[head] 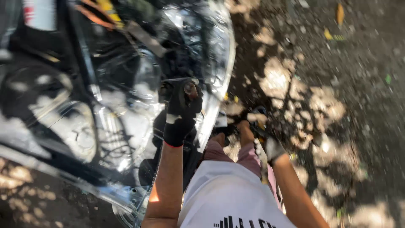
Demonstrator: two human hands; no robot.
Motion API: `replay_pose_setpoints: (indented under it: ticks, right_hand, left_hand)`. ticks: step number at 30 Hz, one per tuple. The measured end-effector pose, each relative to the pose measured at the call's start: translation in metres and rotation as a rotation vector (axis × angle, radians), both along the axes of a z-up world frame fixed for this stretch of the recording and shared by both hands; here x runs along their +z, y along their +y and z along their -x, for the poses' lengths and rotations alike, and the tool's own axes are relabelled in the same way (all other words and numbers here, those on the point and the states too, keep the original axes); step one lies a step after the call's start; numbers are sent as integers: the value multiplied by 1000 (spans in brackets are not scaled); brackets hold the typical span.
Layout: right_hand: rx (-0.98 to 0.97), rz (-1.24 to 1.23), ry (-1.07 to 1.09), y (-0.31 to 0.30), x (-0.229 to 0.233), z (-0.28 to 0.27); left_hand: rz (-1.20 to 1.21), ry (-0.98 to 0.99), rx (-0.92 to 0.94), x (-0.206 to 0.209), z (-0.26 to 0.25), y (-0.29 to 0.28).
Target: The person uses a hammer and a metal punch to work on a black car door panel. They repeatedly strike the punch with the hammer to adjust or remove components within the panel's structure.
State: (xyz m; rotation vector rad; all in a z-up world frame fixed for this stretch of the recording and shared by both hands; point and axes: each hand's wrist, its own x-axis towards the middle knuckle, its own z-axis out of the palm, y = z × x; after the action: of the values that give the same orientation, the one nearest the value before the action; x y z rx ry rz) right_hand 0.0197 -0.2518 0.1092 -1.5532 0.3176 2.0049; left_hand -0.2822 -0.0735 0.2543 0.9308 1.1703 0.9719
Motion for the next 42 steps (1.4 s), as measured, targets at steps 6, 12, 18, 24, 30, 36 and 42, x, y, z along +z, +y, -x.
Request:
replay_pose_setpoints:
  ticks: [6,12,18,24,30,36,42]
  right_hand:
    - [109,163,-132,-26,-20,-10]
    - [82,65,-206,-42,-34,-24]
    - [194,185,-288,-67,-41,-35]
    - [141,238,-305,-54,1,-25]
    - [99,245,-263,-45,6,-17]
    - [144,207,-277,-39,2,-10]
    - [148,245,-313,-24,29,1]
  left_hand:
    - [-531,642,-4,-2,82,15]
    - [-489,851,90,-74,168,90]
    - [-368,1009,69,-111,191,155]
    - [-318,1107,14,-156,190,215]
    - [-323,1166,-111,-203,236,234]
    - [-192,1155,9,-173,210,229]
    - [-490,1638,-442,-195,237,229]
